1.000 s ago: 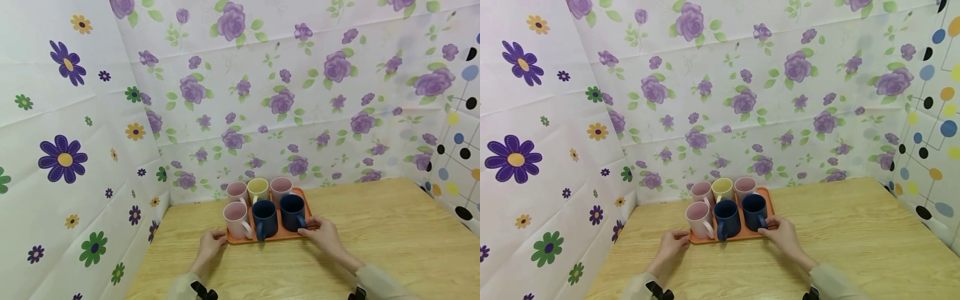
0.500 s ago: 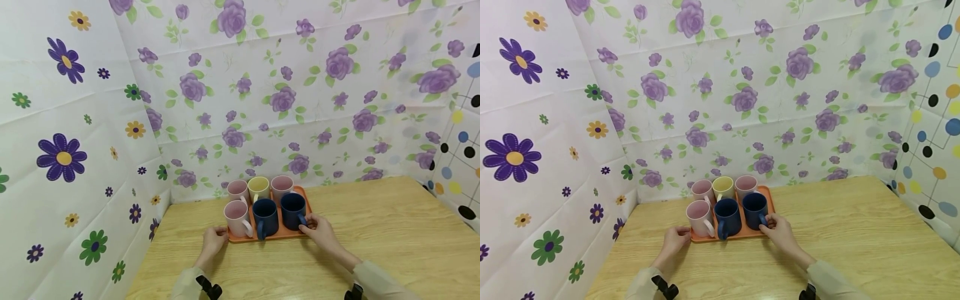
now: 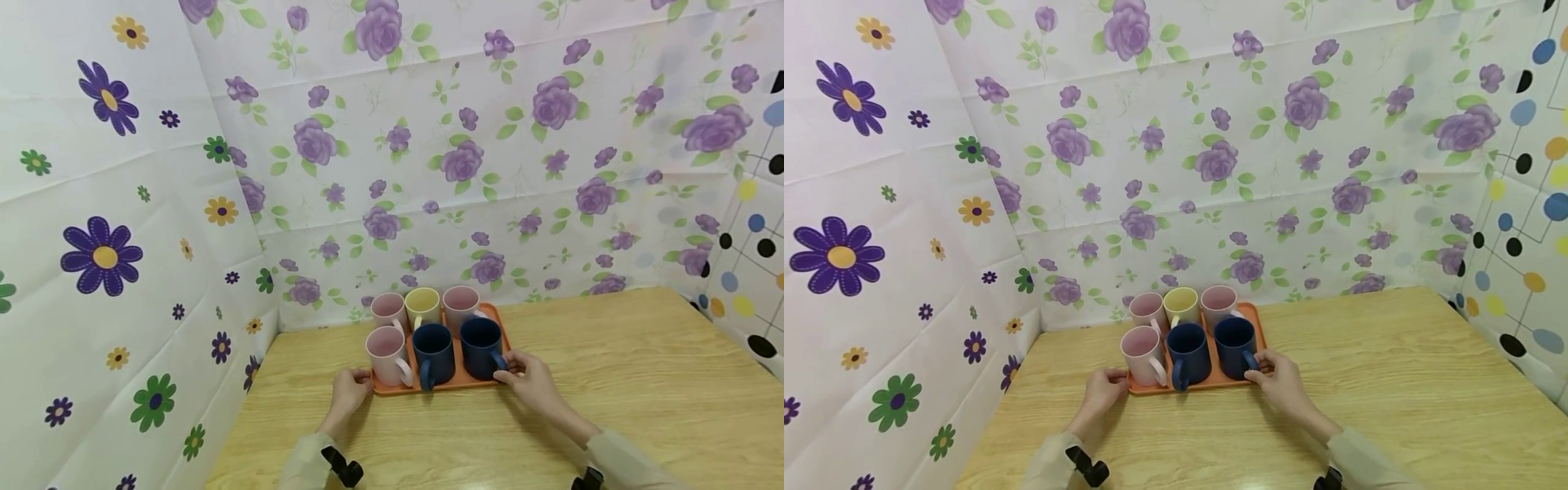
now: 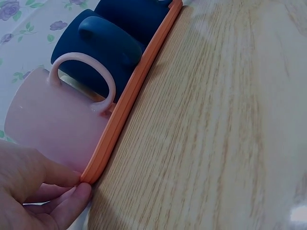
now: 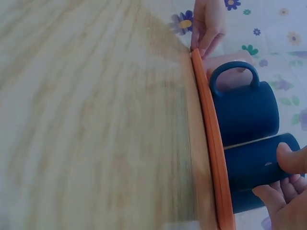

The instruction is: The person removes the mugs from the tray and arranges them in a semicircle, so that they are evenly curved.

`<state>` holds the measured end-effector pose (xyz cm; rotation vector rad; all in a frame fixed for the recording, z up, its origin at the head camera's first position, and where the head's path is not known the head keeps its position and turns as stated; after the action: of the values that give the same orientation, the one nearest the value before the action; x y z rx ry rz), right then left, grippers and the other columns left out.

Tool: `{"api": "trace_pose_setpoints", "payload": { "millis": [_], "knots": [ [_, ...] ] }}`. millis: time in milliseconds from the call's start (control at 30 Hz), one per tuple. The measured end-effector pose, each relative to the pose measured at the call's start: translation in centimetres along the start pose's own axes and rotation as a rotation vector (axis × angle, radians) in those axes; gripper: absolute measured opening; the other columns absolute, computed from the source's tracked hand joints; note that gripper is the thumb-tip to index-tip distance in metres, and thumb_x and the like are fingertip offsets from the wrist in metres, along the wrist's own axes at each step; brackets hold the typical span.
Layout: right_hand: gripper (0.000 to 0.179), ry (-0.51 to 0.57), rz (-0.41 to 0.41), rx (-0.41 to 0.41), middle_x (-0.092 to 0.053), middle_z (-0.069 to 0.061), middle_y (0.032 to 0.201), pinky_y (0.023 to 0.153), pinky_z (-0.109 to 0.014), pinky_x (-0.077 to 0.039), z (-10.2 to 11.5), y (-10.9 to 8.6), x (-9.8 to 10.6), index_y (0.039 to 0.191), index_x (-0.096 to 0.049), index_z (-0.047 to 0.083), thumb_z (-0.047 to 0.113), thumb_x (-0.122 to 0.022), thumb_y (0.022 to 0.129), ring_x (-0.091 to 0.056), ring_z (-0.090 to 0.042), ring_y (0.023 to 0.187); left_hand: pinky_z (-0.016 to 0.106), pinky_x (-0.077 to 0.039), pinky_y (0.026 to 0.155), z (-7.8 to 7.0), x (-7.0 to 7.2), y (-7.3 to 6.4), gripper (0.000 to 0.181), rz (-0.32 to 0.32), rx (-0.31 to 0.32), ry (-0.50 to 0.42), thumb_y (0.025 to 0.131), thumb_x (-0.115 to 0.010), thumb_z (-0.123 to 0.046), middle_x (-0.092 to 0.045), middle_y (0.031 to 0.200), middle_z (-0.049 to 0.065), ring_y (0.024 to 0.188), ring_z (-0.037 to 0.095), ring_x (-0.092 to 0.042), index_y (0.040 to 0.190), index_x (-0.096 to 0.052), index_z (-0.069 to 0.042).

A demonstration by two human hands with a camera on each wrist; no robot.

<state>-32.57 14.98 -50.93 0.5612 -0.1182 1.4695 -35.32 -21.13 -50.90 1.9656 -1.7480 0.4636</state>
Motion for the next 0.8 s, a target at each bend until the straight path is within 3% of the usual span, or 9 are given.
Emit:
{"api": "trace_pose_setpoints", "payload": {
  "millis": [233, 367, 800],
  "knots": [
    [0.019, -0.002, 0.009, 0.054, -0.065, -0.004, 0.086, 0.069, -0.02, -0.053, 0.4, -0.3, 0.8, 0.095, -0.067, 0.006, 0.013, -0.077, 0.081, -0.06, -0.002, 0.079, 0.016, -0.05, 0.058, 0.1, 0.0, 0.2, 0.024, -0.002, -0.011, 0.008, 0.078, -0.065, 0.007, -0.07, 0.081, 0.021, 0.063, 0.009, -0.063, 0.1, -0.068, 0.015],
    [0.021, 0.019, 0.008, 0.087, -0.066, -0.005, 0.087, 0.064, -0.022, -0.053, 1.0, -0.7, 1.4, 0.098, -0.068, 0.005, 0.013, -0.077, 0.081, -0.061, -0.001, 0.078, 0.015, -0.05, 0.057, 0.2, -0.1, 0.2, 0.024, -0.003, -0.017, 0.01, 0.077, -0.065, 0.007, -0.07, 0.08, 0.021, 0.064, 0.01, -0.063, 0.1, -0.068, 0.015],
    [0.024, 0.058, 0.058, 0.113, -0.068, -0.004, 0.085, 0.066, -0.022, -0.053, 2.1, -1.6, 2.9, 0.102, -0.067, 0.005, 0.013, -0.077, 0.081, -0.062, -0.005, 0.076, 0.017, -0.052, 0.056, 0.3, -0.1, 0.2, 0.024, -0.002, -0.029, -0.011, 0.075, -0.065, 0.008, -0.07, 0.08, 0.023, 0.063, 0.012, -0.064, 0.097, -0.068, 0.016]
  ]
}}
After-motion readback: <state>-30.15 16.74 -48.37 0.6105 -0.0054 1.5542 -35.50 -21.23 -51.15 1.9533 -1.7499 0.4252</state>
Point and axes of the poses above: each hand's wrist, its own y-axis towards the middle knuckle, its own x-axis out of the back of the hand, z = x × y, the point moved 4 cm from there along y, towards the middle knuckle
